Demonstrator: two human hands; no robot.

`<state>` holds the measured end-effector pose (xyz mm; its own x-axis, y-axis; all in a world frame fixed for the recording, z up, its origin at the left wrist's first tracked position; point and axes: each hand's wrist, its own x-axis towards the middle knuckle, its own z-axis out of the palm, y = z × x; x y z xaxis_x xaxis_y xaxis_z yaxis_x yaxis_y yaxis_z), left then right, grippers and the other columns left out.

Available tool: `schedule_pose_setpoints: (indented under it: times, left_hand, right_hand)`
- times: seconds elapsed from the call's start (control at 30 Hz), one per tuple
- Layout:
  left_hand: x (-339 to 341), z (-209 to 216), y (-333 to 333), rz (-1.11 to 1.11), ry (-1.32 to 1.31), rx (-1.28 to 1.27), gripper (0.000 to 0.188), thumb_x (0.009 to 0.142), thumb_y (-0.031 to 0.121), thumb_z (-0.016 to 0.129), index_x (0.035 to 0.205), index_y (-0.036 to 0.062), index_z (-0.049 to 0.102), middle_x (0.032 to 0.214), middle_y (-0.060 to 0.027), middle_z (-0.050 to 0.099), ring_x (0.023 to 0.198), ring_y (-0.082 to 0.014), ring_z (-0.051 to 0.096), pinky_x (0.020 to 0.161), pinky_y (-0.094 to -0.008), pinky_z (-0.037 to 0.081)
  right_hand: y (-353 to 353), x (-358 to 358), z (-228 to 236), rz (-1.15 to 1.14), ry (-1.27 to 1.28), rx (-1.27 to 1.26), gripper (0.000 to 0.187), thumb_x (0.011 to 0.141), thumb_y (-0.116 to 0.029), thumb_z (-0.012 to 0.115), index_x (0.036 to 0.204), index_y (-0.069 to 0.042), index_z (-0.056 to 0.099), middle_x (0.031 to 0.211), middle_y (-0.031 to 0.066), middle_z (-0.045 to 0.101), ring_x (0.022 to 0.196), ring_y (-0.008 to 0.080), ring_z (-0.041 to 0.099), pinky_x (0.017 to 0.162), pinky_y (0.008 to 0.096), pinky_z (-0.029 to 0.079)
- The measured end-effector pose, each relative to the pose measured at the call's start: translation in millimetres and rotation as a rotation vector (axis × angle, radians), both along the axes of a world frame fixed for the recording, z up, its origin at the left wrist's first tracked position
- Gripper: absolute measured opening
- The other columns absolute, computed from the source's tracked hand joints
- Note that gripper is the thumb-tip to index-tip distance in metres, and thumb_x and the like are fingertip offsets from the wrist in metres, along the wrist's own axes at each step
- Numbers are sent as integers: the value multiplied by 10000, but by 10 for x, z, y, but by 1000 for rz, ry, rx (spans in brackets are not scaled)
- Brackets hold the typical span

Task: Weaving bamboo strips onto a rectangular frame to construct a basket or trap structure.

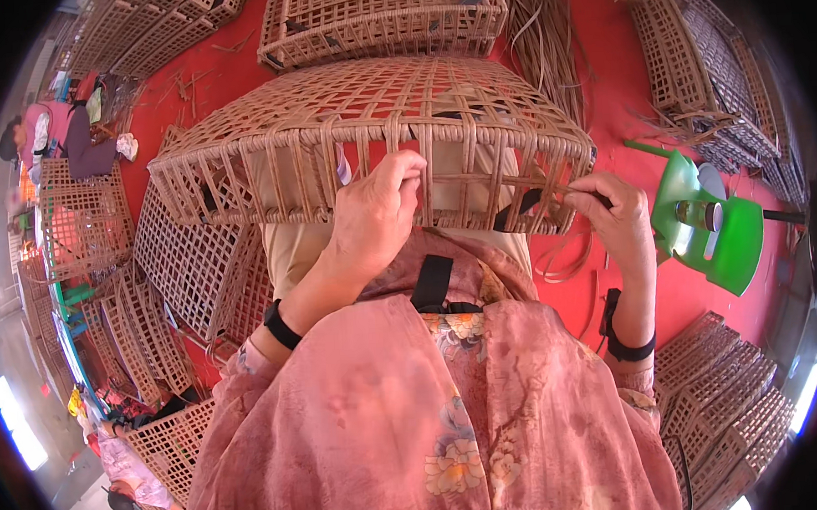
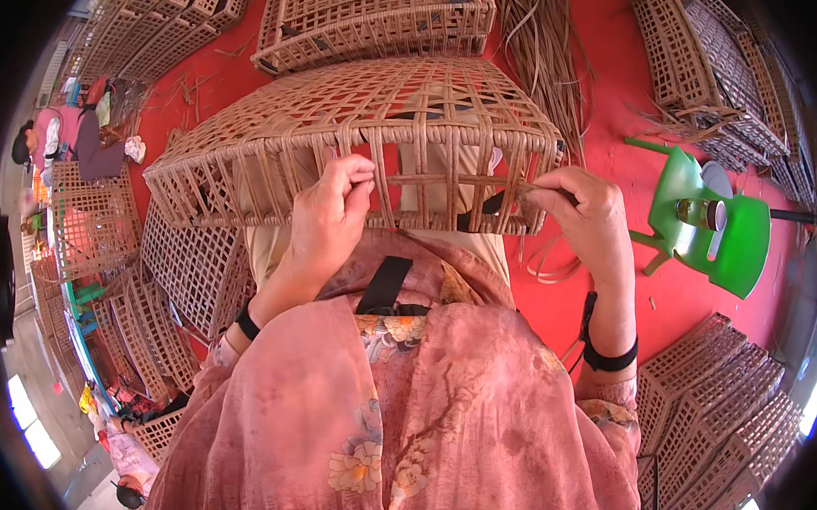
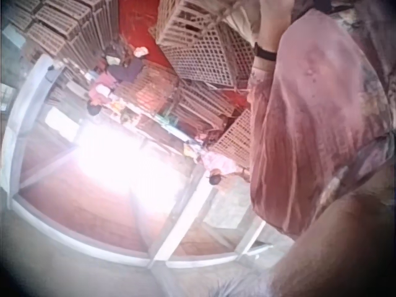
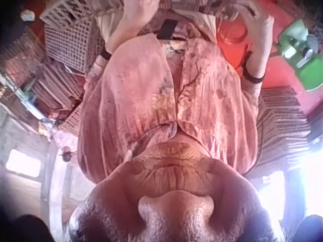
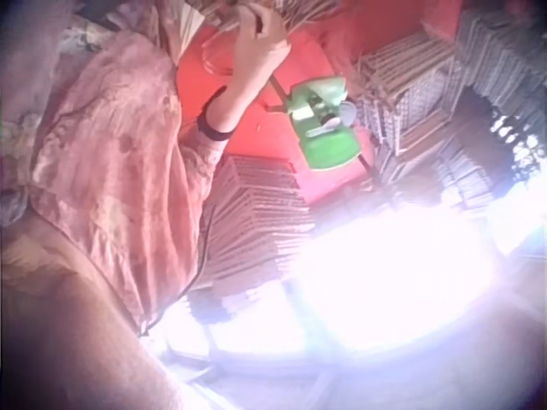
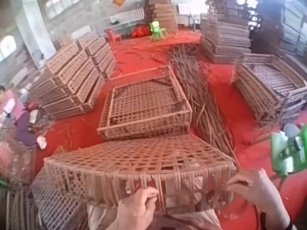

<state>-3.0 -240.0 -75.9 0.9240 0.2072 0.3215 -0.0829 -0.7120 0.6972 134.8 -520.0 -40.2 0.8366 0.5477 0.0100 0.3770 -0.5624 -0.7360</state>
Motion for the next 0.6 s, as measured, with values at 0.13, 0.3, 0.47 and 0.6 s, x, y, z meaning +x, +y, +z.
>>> schedule_pose_setpoints:
  times: [0.13, 0.3, 0.47, 0.6]
  left_hand:
    - [-25, 81, -13, -15, 21, -21, 219, 851, -49, 628, 1030, 44, 543, 858, -121, 669, 720, -315, 671, 611, -396, 544]
    - [-46, 152, -56, -13, 34, 16, 132, 869, -44, 647, 937, 54, 590, 813, -98, 666, 655, -242, 659, 580, -353, 521]
    - [-76, 51, 169, 51, -101, 92, 184, 809, -31, 687, 955, 71, 645, 824, -79, 647, 672, -255, 649, 589, -357, 528]
    - [-69, -89, 300, 90, -265, 153, 228, 781, 2, 717, 988, 96, 710, 871, -60, 620, 699, -240, 650, 591, -353, 527]
  right_hand:
    - [-182, 57, 114, -65, 129, -12, 112, 831, -56, 732, 922, 6, 711, 738, 52, 662, 655, 90, 578, 604, 260, 465]
    - [-275, 125, 135, -100, 165, -61, 122, 853, -72, 711, 945, 8, 713, 742, 23, 649, 675, 72, 567, 627, 239, 469]
    - [-321, 152, 125, -195, 307, -31, 107, 860, -54, 696, 942, 14, 711, 763, 5, 650, 697, 65, 565, 645, 226, 464]
    - [-360, 181, 90, -153, 348, 28, 108, 862, -55, 695, 944, 14, 710, 767, -1, 644, 706, 62, 564, 638, 227, 455]
